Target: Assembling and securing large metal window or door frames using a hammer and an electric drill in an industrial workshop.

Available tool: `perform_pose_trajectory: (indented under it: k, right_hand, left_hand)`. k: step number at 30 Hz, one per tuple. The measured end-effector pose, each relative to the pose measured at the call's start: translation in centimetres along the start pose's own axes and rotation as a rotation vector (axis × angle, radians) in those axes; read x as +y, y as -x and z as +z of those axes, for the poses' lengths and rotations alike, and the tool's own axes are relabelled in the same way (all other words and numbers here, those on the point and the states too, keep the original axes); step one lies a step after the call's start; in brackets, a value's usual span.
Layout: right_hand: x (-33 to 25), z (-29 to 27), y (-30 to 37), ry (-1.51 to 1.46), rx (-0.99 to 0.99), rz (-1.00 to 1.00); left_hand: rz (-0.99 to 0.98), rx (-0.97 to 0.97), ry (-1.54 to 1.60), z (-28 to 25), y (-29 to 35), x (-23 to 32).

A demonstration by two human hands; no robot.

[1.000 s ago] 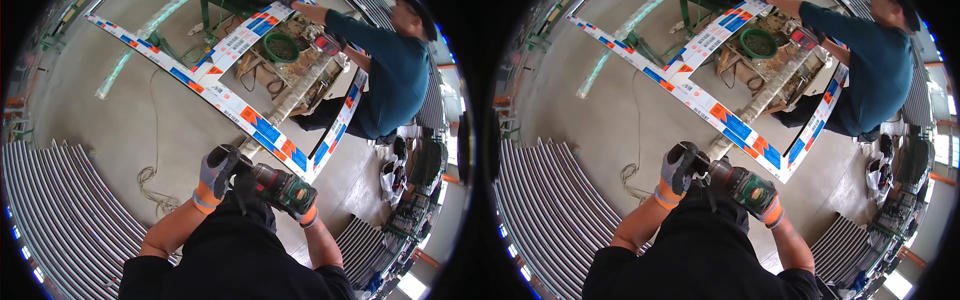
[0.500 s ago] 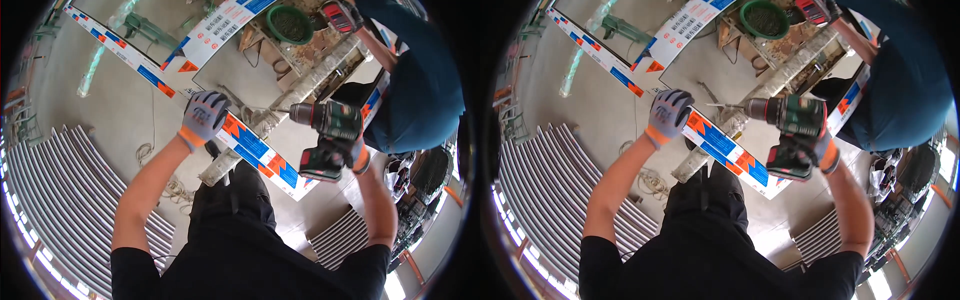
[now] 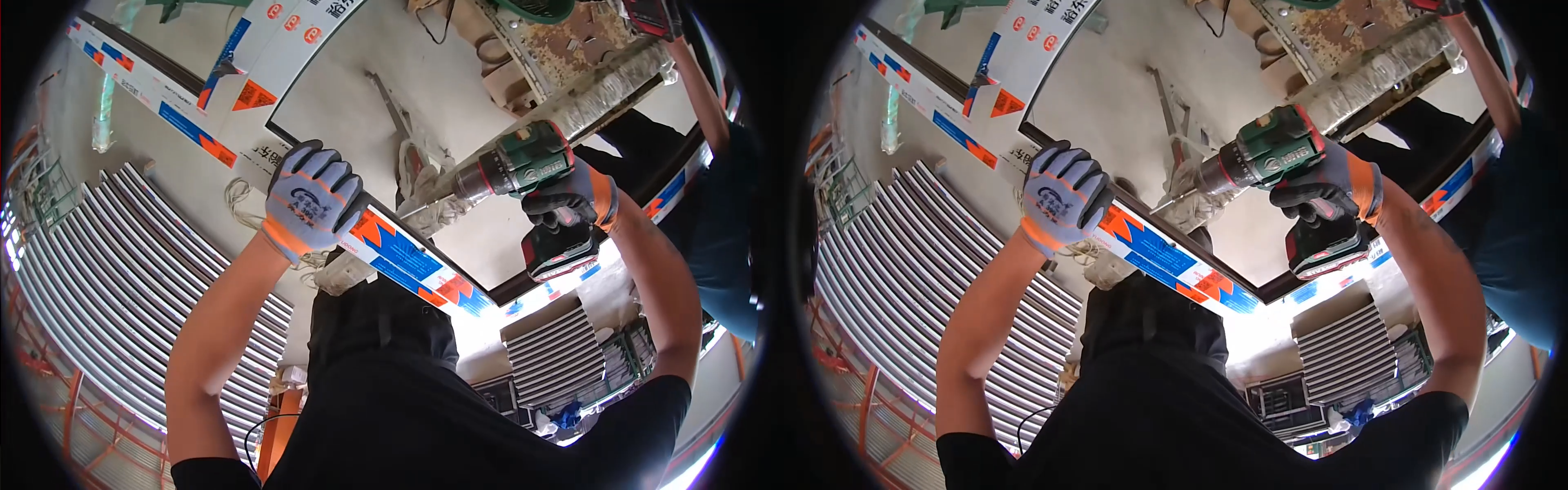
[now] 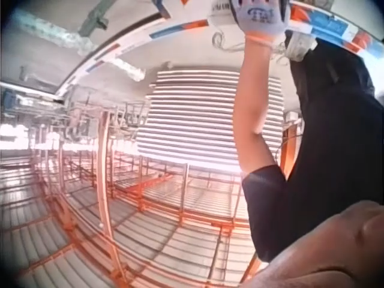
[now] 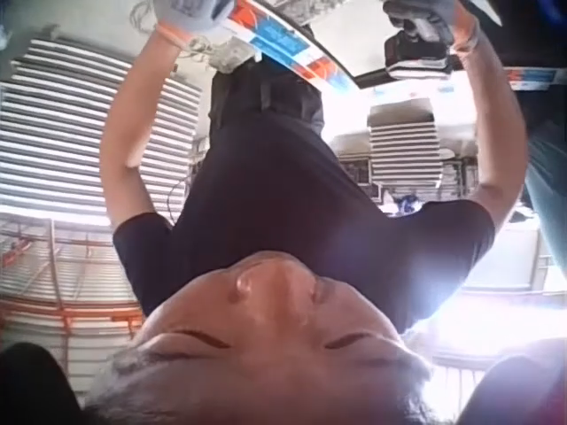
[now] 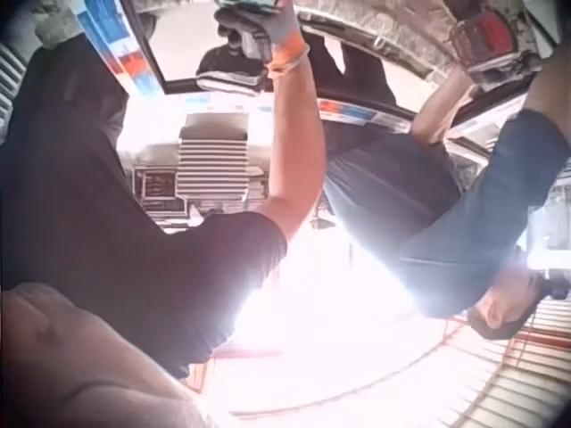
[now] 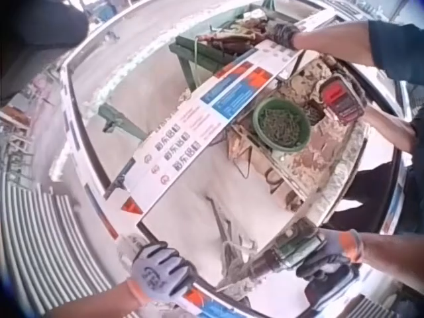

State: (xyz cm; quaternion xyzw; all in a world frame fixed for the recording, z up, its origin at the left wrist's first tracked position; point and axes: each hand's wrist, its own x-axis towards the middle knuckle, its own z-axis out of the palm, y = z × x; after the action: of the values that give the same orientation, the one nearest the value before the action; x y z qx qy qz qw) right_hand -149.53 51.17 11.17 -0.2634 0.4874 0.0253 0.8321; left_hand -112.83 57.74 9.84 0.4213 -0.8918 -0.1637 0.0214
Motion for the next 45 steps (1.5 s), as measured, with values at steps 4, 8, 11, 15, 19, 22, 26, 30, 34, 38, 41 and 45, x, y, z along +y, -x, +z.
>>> perform_pose_trajectory:
  k: [4,8,11,15,19,22,26,30,34,38,41,45]
  right_hand:
    - [0.5,-1.3,-2.0,0.108,-0.154,-0.006]
    - [-0.2,-1.0,-2.9,0.050,-0.164,0.025]
    - [-0.5,-1.0,-3.5,-0.007,-0.189,0.110]
    - [-0.7,-1.0,-3.5,0.025,-0.212,0.098]
    - [-0.9,-1.1,-3.7,0.043,-0.219,0.136]
    - [-1.0,-1.2,-4.2,0.062,-0.251,0.147]
    - [-0.6,-1.6,-4.3,0.110,-0.275,0.177]
    - [0.6,-1.8,-4.6,0.139,-0.303,0.064]
    - [1.0,-2.3,-4.8,0.479,-0.315,-0.383]
    - [0.8,-2.2,-4.8,0.395,-0.337,-0.215]
    - [-1.9,2.2,-4.8,0.577,-0.306,0.021]
    - [0.6,0.5,-4.7,0.814,-0.136,-0.245]
  left_hand:
    - [0.011,-0.002,0.000,0.2,0.2,-0.1]
    - [0.020,0.012,0.013,-0.1,-0.1,0.0]
    - [0.009,-0.014,0.036,0.3,-0.1,-0.1]
    - [0.009,-0.019,0.036,-0.2,0.0,-0.2]
    - [0.007,-0.025,0.042,0.2,-0.2,-0.2]
    - [0.005,-0.003,0.043,0.2,-0.3,-0.3]
    - [-0.007,0.030,0.041,0.3,-0.2,-0.1]
    - [-0.016,0.027,0.041,0.5,0.2,0.0]
    - [-0.004,0.057,0.073,0.6,-0.1,-0.3]
    - [0.002,0.077,0.064,0.7,-0.2,-0.2]
    - [-0.006,0.011,0.062,0.1,0.0,-0.1]
    - [0.014,0.113,0.060,0.1,0.2,0.0]
